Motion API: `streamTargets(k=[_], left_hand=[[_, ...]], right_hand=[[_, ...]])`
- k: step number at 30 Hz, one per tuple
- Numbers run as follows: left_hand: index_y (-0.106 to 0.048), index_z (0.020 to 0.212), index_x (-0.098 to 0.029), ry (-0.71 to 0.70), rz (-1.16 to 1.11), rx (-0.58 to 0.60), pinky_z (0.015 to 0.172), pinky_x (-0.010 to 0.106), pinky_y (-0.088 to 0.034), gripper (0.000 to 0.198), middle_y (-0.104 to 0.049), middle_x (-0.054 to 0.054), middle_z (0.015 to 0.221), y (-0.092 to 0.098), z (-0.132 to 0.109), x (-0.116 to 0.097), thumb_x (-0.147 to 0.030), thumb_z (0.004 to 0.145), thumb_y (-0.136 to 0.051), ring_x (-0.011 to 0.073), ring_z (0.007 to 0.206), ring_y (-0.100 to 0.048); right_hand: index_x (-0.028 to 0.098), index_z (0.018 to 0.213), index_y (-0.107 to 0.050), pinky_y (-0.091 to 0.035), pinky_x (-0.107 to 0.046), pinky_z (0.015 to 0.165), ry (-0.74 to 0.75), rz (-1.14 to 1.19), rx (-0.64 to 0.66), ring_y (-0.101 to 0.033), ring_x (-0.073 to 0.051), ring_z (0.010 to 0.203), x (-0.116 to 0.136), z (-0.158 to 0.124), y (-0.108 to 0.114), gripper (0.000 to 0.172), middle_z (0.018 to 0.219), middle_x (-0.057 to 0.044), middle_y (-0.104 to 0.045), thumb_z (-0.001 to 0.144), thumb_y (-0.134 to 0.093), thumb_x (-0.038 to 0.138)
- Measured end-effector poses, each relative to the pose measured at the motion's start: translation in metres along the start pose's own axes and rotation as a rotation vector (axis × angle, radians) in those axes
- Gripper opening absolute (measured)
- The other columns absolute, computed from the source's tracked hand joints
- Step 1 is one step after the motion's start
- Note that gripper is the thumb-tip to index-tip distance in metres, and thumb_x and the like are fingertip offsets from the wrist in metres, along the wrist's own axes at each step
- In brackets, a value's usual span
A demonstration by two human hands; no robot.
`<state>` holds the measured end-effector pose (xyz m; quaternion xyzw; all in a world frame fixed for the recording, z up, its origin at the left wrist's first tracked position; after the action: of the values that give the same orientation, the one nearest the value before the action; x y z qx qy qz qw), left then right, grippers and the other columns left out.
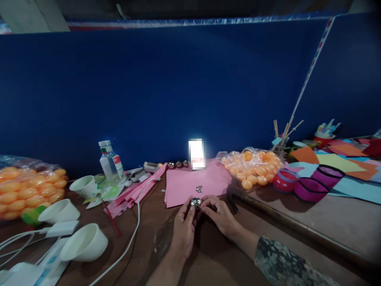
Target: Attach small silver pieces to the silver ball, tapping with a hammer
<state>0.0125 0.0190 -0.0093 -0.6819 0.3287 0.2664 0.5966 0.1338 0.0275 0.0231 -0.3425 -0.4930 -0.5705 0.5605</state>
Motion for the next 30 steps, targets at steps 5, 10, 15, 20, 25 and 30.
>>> streamTargets(k=[5,10,15,20,25,30], left_hand=[[-0.055,0.113,-0.021,0.004,-0.006,-0.011,0.092,0.031,-0.041,0.044,-0.061,0.007,0.110,0.0008,0.0003,0.0006,-0.021,0.070,-0.064,0.0173,0.101,-0.056],[-0.053,0.116,-0.021,-0.010,0.015,-0.011,0.092,0.031,-0.041,0.047,-0.061,0.007,0.111,0.0003,-0.0002,-0.0005,-0.023,0.070,-0.064,0.0175,0.100,-0.056],[-0.050,0.119,-0.021,-0.043,0.103,0.014,0.095,0.034,-0.039,0.049,-0.059,0.008,0.115,0.0004,-0.0003,-0.0018,-0.025,0.072,-0.062,0.0191,0.104,-0.054],[-0.047,0.122,-0.022,-0.076,0.186,0.035,0.096,0.035,-0.038,0.050,-0.057,0.008,0.118,0.0024,0.0011,-0.0022,-0.027,0.073,-0.060,0.0207,0.108,-0.052],[-0.046,0.122,-0.023,-0.112,0.237,0.052,0.096,0.034,-0.038,0.051,-0.056,0.006,0.120,0.0025,0.0008,-0.0045,-0.029,0.074,-0.060,0.0208,0.111,-0.050],[-0.048,0.120,-0.023,-0.130,0.237,0.058,0.096,0.034,-0.038,0.049,-0.057,0.006,0.118,-0.0006,-0.0011,-0.0069,-0.029,0.073,-0.060,0.0207,0.111,-0.050]], right_hand=[[0.016,0.074,-0.062,-0.040,-0.028,0.082,-0.007,0.000,-0.005,-0.054,-0.018,0.090,-0.0007,-0.0002,0.0006,0.009,0.093,-0.005,-0.059,0.076,-0.056,0.021],[0.016,0.074,-0.062,-0.040,-0.029,0.082,0.000,-0.001,-0.001,-0.055,-0.018,0.090,-0.0015,-0.0005,0.0002,0.010,0.094,-0.005,-0.059,0.077,-0.055,0.022],[0.015,0.073,-0.062,-0.041,-0.028,0.082,-0.007,-0.001,-0.007,-0.055,-0.018,0.090,-0.0034,-0.0005,-0.0001,0.011,0.096,-0.006,-0.059,0.077,-0.056,0.024],[0.015,0.074,-0.062,-0.041,-0.028,0.081,-0.021,0.019,-0.004,-0.055,-0.018,0.089,-0.0039,0.0002,0.0009,0.011,0.094,-0.005,-0.061,0.076,-0.056,0.024],[0.014,0.073,-0.062,-0.042,-0.028,0.078,-0.072,0.046,-0.004,-0.056,-0.018,0.084,-0.0041,0.0014,0.0018,0.014,0.087,-0.005,-0.063,0.075,-0.057,0.026],[0.013,0.070,-0.062,-0.043,-0.028,0.074,-0.083,0.091,-0.008,-0.057,-0.019,0.081,-0.0001,0.0016,0.0018,0.019,0.088,-0.006,-0.063,0.073,-0.059,0.031]])
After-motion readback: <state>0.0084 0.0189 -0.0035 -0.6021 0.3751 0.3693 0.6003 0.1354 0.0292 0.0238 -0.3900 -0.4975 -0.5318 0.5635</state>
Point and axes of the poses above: each hand's wrist, its own z-axis towards the middle knuckle, its own y-axis out of the back of the hand, x = y × z, the point moved 5 cm from there along z, towards the middle knuckle
